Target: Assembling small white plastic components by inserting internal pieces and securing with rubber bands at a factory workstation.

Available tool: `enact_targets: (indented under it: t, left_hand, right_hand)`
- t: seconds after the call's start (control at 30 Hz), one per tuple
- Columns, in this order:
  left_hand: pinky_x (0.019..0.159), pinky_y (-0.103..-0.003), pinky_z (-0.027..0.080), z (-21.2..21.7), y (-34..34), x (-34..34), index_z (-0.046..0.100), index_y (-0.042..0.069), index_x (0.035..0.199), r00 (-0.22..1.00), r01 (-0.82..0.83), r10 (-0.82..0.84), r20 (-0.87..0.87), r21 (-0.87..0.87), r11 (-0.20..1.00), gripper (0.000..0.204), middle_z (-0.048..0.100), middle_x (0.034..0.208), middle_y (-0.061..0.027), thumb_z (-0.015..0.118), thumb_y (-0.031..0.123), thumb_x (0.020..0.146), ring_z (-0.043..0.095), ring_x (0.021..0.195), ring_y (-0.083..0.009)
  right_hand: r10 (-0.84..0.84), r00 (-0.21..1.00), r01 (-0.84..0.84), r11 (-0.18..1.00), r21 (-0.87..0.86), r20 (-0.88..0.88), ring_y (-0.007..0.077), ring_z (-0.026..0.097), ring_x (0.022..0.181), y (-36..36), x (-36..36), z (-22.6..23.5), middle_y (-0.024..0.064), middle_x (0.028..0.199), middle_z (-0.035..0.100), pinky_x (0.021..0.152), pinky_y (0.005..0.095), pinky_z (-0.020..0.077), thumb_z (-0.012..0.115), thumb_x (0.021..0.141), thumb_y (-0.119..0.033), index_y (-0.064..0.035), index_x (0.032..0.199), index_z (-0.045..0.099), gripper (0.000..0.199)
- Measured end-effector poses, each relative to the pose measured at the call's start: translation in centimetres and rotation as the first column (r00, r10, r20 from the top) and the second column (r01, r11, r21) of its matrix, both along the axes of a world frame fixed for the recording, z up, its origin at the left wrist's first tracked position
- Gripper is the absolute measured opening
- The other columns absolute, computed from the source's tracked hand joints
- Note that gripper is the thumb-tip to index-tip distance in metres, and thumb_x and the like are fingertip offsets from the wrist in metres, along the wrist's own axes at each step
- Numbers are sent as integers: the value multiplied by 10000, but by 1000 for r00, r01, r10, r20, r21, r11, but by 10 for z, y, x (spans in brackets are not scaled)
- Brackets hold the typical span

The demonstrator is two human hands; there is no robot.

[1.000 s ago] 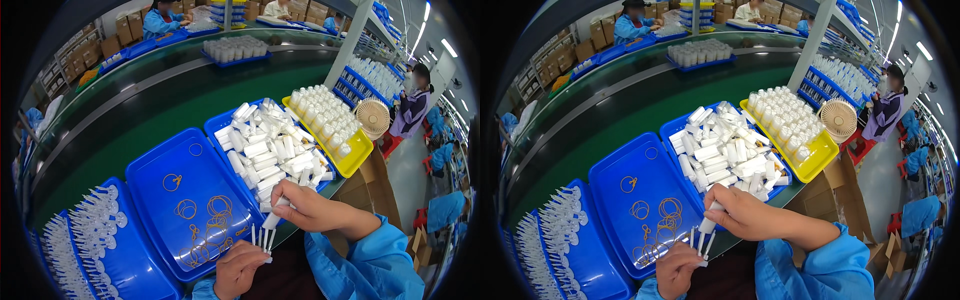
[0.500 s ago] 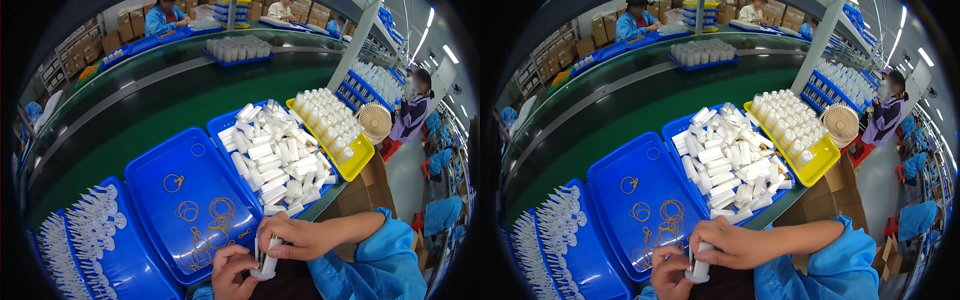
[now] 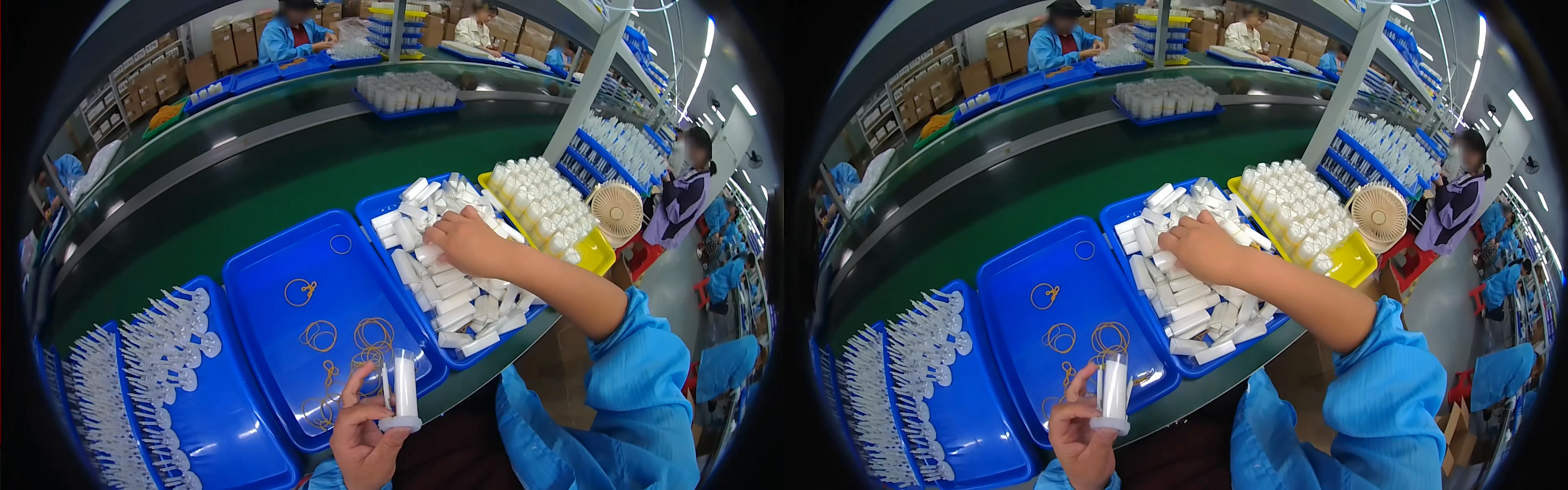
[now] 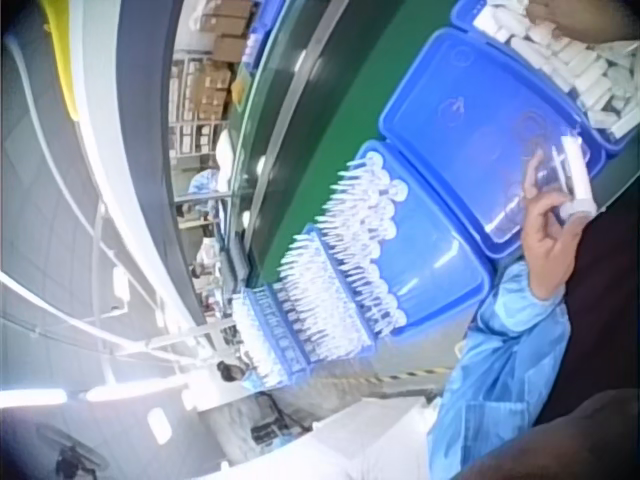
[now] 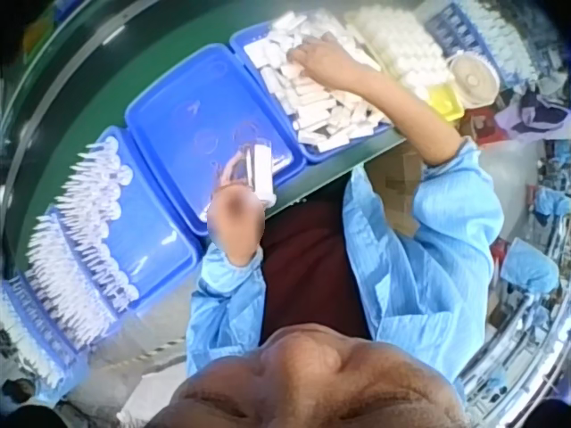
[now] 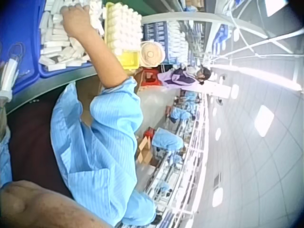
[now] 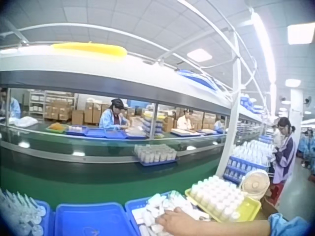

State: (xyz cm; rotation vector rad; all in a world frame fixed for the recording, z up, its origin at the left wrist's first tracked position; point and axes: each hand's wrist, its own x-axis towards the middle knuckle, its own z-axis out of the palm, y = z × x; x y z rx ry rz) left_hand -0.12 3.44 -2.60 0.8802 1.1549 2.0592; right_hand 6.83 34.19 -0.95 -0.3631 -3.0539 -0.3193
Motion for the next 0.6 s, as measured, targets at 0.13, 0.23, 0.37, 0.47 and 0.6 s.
enact_targets:
  t: [0.13, 0.23, 0.37, 0.47, 0.6]
  left_hand:
    - [919, -418, 408, 6, -4, 1, 549, 27, 943, 999, 25, -25, 43, 11, 1000, 205, 504, 1160, -209, 671, 92, 793, 426, 1171, -343]
    - [884, -413, 416, 2, -1, 0, 543, 53, 872, 998, -50, 50, -24, -6, 999, 217, 559, 1020, -198, 711, 106, 747, 458, 1129, -341]
    - [920, -445, 386, 3, -1, 3, 575, 23, 964, 997, -15, 16, 79, -10, 1000, 225, 555, 1080, -179, 683, 114, 789, 451, 1130, -330]
    - [930, -472, 346, -7, 1, -6, 617, 37, 910, 951, -83, 76, -299, -12, 996, 190, 614, 944, -124, 705, 114, 761, 470, 1093, -329]
    - [943, -474, 312, 4, 7, -8, 669, 47, 799, 915, -25, 20, -404, -6, 1000, 128, 632, 814, -76, 724, 69, 685, 489, 1040, -342]
  right_hand:
    - [-49, 998, 48, 998, -39, -33, 221, 506, 987, 6, 0, -7, 40, 976, 580, 844, 389, 337, 688, 707, -204, -93, 994, 569, 329]
    - [17, 998, -18, 1000, -25, -57, 210, 510, 979, 6, 0, -1, 34, 959, 583, 840, 389, 329, 689, 701, -181, -115, 980, 589, 303]
    - [133, 949, -169, 980, -105, -288, 186, 520, 975, 5, 10, 11, 16, 930, 586, 819, 388, 320, 690, 687, -153, -150, 922, 606, 250]
    - [276, 903, -307, 951, -44, -329, 172, 531, 986, -24, 10, 30, 4, 934, 585, 799, 390, 321, 676, 684, -133, -162, 925, 604, 253]
    - [386, 825, -447, 893, -58, -413, 169, 548, 968, -62, 15, 38, -11, 944, 592, 752, 378, 336, 652, 685, -123, -167, 959, 609, 281]
